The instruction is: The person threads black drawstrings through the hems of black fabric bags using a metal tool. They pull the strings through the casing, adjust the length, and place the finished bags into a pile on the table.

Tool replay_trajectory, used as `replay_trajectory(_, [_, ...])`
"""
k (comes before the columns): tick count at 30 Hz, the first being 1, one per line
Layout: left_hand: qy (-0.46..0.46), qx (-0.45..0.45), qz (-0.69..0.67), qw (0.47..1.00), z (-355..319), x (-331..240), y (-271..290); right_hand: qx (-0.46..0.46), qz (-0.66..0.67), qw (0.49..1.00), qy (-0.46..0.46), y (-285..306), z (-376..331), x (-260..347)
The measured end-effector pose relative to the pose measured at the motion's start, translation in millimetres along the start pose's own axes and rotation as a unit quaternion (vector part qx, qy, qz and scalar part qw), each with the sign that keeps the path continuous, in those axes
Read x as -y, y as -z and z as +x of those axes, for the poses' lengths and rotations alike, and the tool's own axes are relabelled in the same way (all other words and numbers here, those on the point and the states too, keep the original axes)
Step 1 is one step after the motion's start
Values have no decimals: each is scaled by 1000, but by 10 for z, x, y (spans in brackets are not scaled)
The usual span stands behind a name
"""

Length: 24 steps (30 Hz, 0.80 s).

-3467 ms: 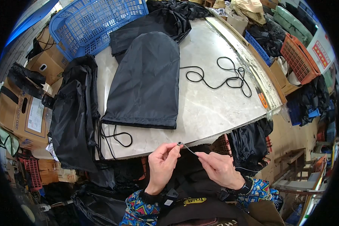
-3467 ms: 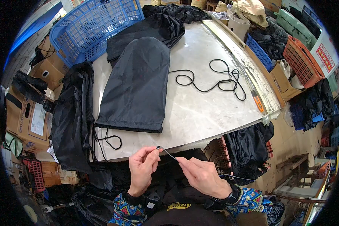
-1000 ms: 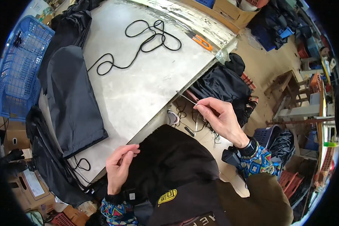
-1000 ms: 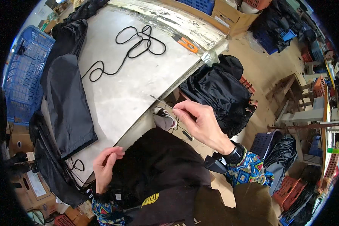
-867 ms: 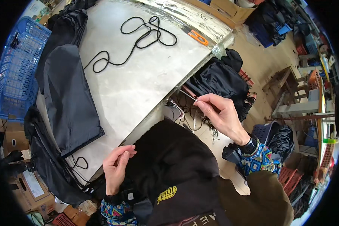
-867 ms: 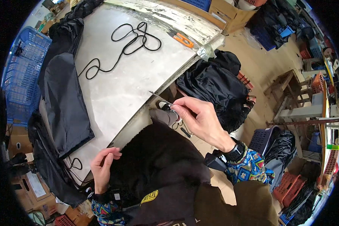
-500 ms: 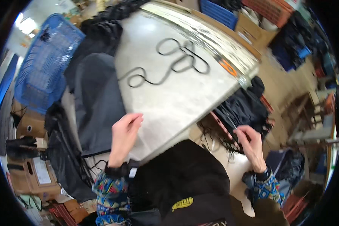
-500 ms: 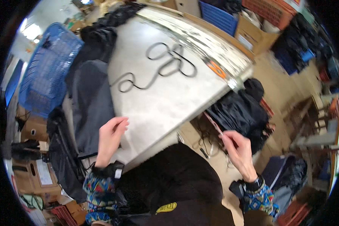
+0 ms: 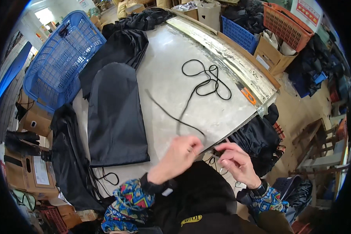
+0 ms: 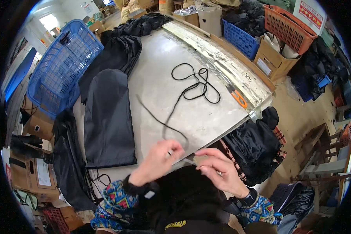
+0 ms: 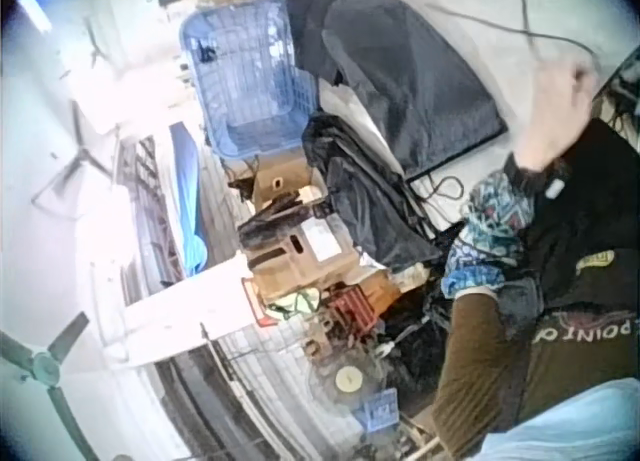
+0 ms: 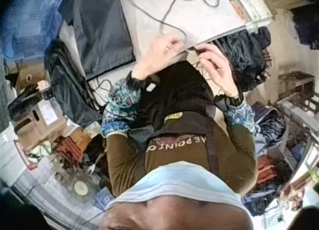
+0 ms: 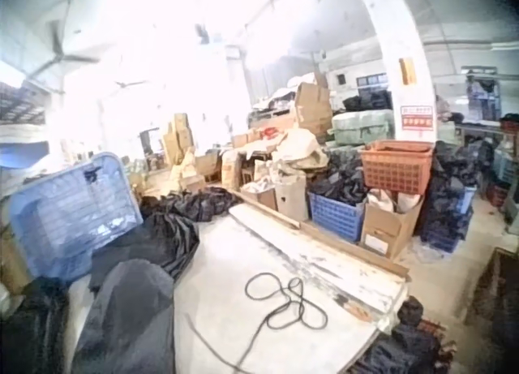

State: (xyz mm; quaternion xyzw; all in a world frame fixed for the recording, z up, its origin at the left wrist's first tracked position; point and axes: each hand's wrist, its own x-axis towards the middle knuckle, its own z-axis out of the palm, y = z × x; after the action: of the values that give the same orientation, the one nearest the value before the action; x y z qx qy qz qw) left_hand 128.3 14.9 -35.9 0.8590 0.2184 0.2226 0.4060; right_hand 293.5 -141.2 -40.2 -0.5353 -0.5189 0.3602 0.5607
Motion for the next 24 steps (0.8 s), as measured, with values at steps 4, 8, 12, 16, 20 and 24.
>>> replay_trajectory(4, [151, 10, -257, 955, -341, -229, -29, 142, 30, 989, 7, -145, 245, 169])
replay_trajectory(8, [208, -105, -397, 888, -587, -328, 21, 114, -76, 990, 45, -301, 289, 236])
replay_trajectory(12, [175, -139, -330, 917, -653, -220, -7, 151, -21, 988, -4, -458, 211, 107])
replay_trajectory(16, [135, -176, -17, 975, -146, 174, 81, 127, -53, 988, 74, -432, 202, 68])
replay_trajectory(20, [123, -223, 183, 950, 606, 509, -16, 161, -82, 982, 53, -459, 180, 143])
replay_trajectory(24, [116, -180, 234, 949, 767, 770, -18, 138, -96, 984, 65, -427, 145, 159])
